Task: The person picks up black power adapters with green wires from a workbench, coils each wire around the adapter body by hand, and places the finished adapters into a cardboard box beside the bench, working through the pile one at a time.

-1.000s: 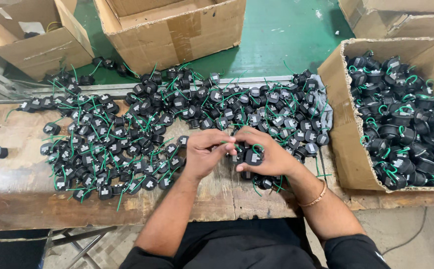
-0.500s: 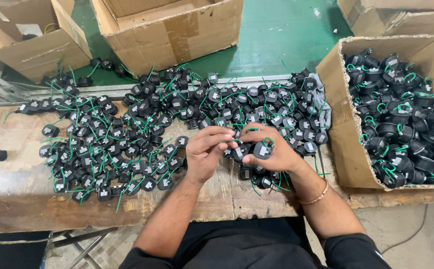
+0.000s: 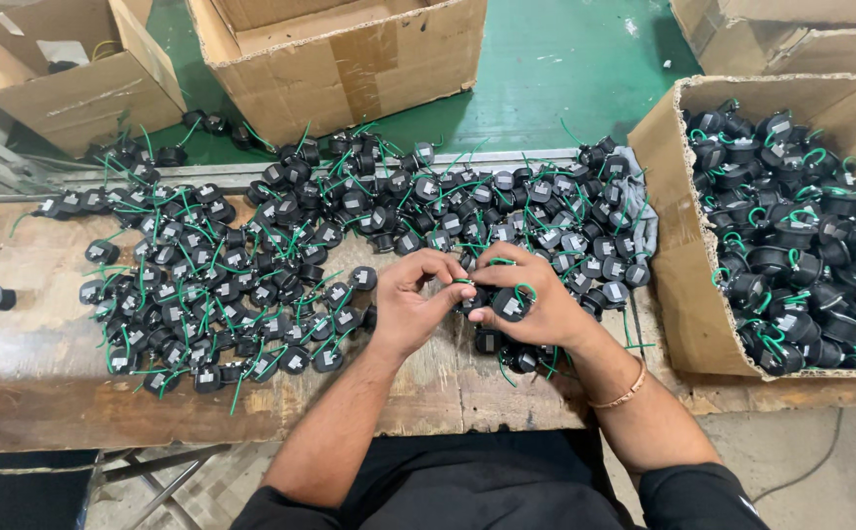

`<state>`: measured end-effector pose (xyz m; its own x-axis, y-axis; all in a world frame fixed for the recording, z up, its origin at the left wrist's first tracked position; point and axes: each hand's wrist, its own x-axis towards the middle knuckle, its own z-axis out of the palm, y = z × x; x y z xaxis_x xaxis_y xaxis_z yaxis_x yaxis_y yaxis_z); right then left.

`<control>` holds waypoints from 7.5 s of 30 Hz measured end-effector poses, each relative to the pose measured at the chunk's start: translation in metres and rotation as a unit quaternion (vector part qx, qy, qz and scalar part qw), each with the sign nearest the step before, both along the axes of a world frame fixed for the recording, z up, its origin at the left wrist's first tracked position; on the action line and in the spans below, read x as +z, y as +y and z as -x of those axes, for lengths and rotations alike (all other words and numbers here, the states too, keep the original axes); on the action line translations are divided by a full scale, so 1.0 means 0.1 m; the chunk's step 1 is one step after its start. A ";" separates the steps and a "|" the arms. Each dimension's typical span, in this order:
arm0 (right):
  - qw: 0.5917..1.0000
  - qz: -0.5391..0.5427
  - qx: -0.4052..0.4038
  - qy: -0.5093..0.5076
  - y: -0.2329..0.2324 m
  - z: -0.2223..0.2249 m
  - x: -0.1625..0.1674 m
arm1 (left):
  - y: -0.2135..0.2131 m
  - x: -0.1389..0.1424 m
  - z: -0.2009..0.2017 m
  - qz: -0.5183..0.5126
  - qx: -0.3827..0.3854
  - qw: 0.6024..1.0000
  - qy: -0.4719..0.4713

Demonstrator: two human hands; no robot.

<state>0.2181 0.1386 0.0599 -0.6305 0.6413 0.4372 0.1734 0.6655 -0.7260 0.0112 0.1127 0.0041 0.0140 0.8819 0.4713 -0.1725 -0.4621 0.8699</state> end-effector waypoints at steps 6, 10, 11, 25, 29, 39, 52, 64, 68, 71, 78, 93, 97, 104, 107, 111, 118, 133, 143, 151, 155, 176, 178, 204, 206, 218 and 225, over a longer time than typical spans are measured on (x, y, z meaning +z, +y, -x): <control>0.994 0.023 -0.005 0.103 0.05 -0.13 -0.06 | 0.08 0.11 0.19 -0.009 -0.068 0.998 -0.007; 0.898 0.227 0.029 0.377 0.11 -0.20 -0.12 | 0.04 0.31 0.15 -0.030 -0.033 0.962 0.268; 0.837 0.305 0.052 0.452 0.12 -0.21 -0.12 | 0.01 0.36 0.14 -0.052 -0.016 0.938 0.343; 0.796 0.438 0.051 0.415 0.10 -0.15 -0.08 | 0.06 0.32 0.30 -0.141 0.100 0.972 0.161; 0.792 0.486 0.073 0.362 0.07 -0.05 -0.11 | -0.06 0.23 0.15 -0.168 0.109 0.977 0.068; 0.792 0.544 0.157 0.228 -0.07 0.04 -0.28 | -0.09 0.18 0.02 -0.265 0.241 0.927 0.113; 0.975 0.171 -0.089 0.109 -0.01 0.01 -0.17 | -0.04 0.15 -0.03 -0.130 0.115 0.975 0.140; 0.961 0.225 -0.049 0.156 -0.04 0.02 -0.14 | -0.05 0.12 -0.02 -0.078 0.142 0.982 0.095; 0.844 0.355 0.057 0.397 0.07 -0.15 -0.17 | -0.04 0.23 -0.04 -0.086 0.117 0.972 0.185; 0.727 0.425 0.127 0.524 0.16 -0.33 -0.22 | -0.06 0.26 -0.14 -0.084 0.078 0.944 0.310; 0.650 0.465 0.103 0.592 0.31 -0.51 -0.36 | -0.04 0.23 -0.16 -0.051 -0.023 0.899 0.435; 0.672 0.467 0.039 0.573 0.26 -0.35 -0.30 | -0.01 0.29 0.05 -0.084 -0.054 0.886 0.453; 0.661 0.479 0.044 0.577 0.24 -0.29 -0.26 | 0.03 0.28 0.14 -0.045 -0.112 0.959 0.258; 0.734 0.485 0.083 0.468 0.11 -0.08 -0.20 | -0.05 0.23 0.10 -0.116 -0.071 0.989 0.053; 0.763 0.483 0.147 0.403 0.00 -0.01 -0.25 | -0.09 0.21 0.01 -0.150 0.009 0.986 0.070; 0.774 0.500 0.105 0.374 -0.02 0.03 -0.29 | -0.14 0.20 -0.05 -0.140 0.114 0.979 0.097; 0.754 0.536 0.114 0.362 -0.03 0.08 -0.28 | -0.15 0.10 -0.11 -0.120 0.139 0.983 -0.009; 0.856 0.352 0.048 0.375 -0.04 0.10 -0.26 | -0.05 0.14 -0.04 -0.036 0.035 0.998 -0.024; 0.929 0.247 0.034 0.274 -0.08 0.02 -0.18 | -0.03 0.12 0.08 -0.089 0.093 0.990 0.061; 0.875 0.254 0.047 0.410 0.01 -0.15 -0.02 | 0.08 0.27 0.10 0.065 0.198 0.921 0.331; 0.815 0.259 0.035 0.518 0.11 -0.41 0.07 | 0.09 0.25 0.08 0.026 0.213 0.869 0.445; 0.603 0.182 -0.097 0.770 0.63 -2.21 0.29 | 0.15 0.07 0.14 0.034 0.163 0.905 0.391; 0.622 0.168 -0.088 0.759 0.80 -2.28 0.31 | 0.14 0.08 0.13 0.032 0.160 0.906 0.390; 0.549 0.171 -0.050 0.817 1.25 -2.38 0.43 | 0.11 0.19 0.17 0.042 0.169 0.906 0.386; 0.645 0.117 -0.030 0.754 0.99 -2.31 0.50 | 0.11 0.20 0.18 0.061 0.157 0.909 0.382; 0.985 -0.160 0.060 -0.024 -0.34 -0.66 1.58 | 0.13 0.07 0.23 -0.058 0.095 0.993 0.043; 0.947 -0.112 0.080 -0.290 0.05 0.24 1.12 | -0.01 -0.08 0.16 -0.069 0.047 0.993 -0.085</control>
<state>0.1938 0.1434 0.1716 -0.8874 0.4497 0.1012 0.3843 0.8430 -0.3763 -0.0050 0.1118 -0.0038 -0.1551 0.8023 0.5764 -0.2621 -0.5960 0.7590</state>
